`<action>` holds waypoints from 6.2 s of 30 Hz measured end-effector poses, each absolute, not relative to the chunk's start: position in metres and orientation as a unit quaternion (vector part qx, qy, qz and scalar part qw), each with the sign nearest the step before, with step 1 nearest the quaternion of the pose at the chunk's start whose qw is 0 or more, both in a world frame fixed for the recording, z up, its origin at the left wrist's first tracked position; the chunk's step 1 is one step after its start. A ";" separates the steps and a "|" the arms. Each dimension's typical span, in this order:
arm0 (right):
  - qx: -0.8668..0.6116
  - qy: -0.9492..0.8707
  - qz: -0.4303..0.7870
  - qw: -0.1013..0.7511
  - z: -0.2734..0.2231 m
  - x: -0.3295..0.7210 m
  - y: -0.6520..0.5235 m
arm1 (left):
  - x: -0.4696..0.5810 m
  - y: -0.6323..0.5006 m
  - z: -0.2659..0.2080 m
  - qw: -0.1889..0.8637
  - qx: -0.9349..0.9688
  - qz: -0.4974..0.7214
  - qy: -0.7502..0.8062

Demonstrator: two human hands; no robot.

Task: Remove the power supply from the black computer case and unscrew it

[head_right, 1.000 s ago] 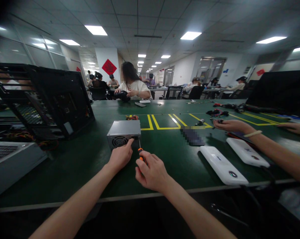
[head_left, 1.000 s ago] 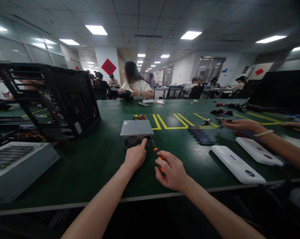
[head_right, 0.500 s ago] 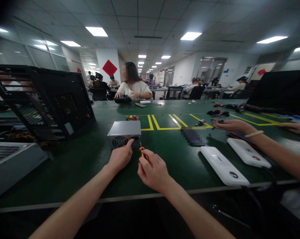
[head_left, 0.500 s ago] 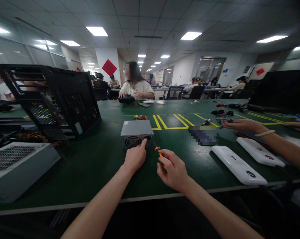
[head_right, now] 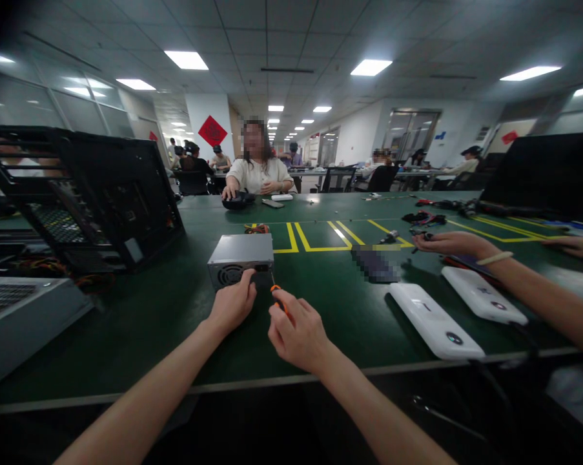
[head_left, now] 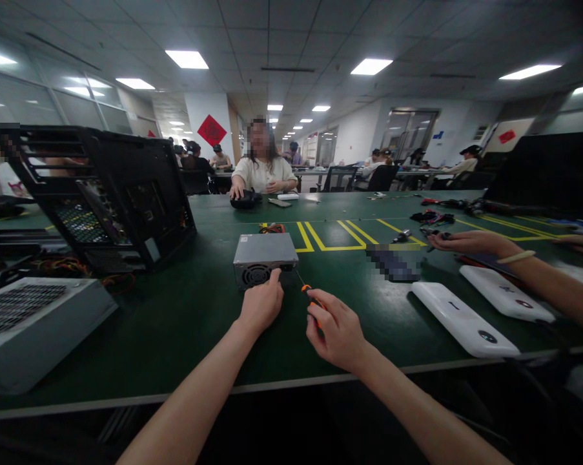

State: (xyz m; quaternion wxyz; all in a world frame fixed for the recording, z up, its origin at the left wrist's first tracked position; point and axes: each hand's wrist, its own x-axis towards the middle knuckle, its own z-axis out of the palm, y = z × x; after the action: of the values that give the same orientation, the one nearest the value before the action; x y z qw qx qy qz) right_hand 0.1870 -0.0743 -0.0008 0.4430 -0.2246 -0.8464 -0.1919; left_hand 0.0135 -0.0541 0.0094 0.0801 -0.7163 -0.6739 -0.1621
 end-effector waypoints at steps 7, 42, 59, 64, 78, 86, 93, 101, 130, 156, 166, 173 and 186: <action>-0.240 -0.825 -0.206 0.468 0.001 0.191 -0.070 | 0.013 -0.055 0.011 0.084 -0.730 -0.162 -0.659; -0.164 -0.897 -0.147 0.383 0.013 0.191 -0.083 | 0.015 -0.054 0.012 0.088 -0.734 -0.112 -0.664; -0.152 -0.898 -0.117 0.395 0.008 0.192 -0.077 | 0.015 -0.054 0.011 0.089 -0.739 -0.110 -0.659; -0.164 -0.862 -0.080 0.474 0.001 0.192 -0.073 | 0.016 -0.054 0.013 0.086 -0.738 -0.106 -0.661; -0.163 -0.866 -0.111 0.460 -0.002 0.191 -0.073 | 0.017 -0.054 0.013 0.084 -0.733 -0.101 -0.668; -0.150 -0.898 -0.131 0.391 0.008 0.191 -0.079 | 0.017 -0.054 0.014 0.075 -0.737 -0.107 -0.663; -0.153 -0.891 -0.091 0.418 0.003 0.189 -0.076 | 0.015 -0.053 0.012 0.080 -0.736 -0.114 -0.663; -0.145 -0.890 -0.148 0.407 0.007 0.190 -0.078 | 0.014 -0.053 0.011 0.084 -0.740 -0.121 -0.656; -0.143 -0.895 -0.136 0.399 0.008 0.188 -0.079 | 0.013 -0.052 0.008 0.082 -0.729 -0.153 -0.663; -0.178 -0.884 -0.157 0.402 0.006 0.190 -0.079 | 0.014 -0.055 0.010 0.057 -0.766 -0.139 -0.626; -0.161 -0.877 -0.126 0.435 0.000 0.187 -0.074 | 0.014 -0.055 0.011 0.045 -0.756 -0.146 -0.637; -0.155 -0.918 -0.105 0.349 0.010 0.186 -0.080 | 0.011 -0.053 0.009 0.039 -0.755 -0.166 -0.633; -0.159 -0.910 -0.078 0.375 0.010 0.187 -0.080 | 0.013 -0.056 0.014 0.031 -0.743 -0.159 -0.649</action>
State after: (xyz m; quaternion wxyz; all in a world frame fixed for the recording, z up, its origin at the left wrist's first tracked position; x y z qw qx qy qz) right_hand 0.1875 -0.0797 0.0096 0.3755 -0.1587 -0.9098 -0.0780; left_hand 0.0133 -0.0562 0.0140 0.0309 -0.7430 -0.6494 -0.1588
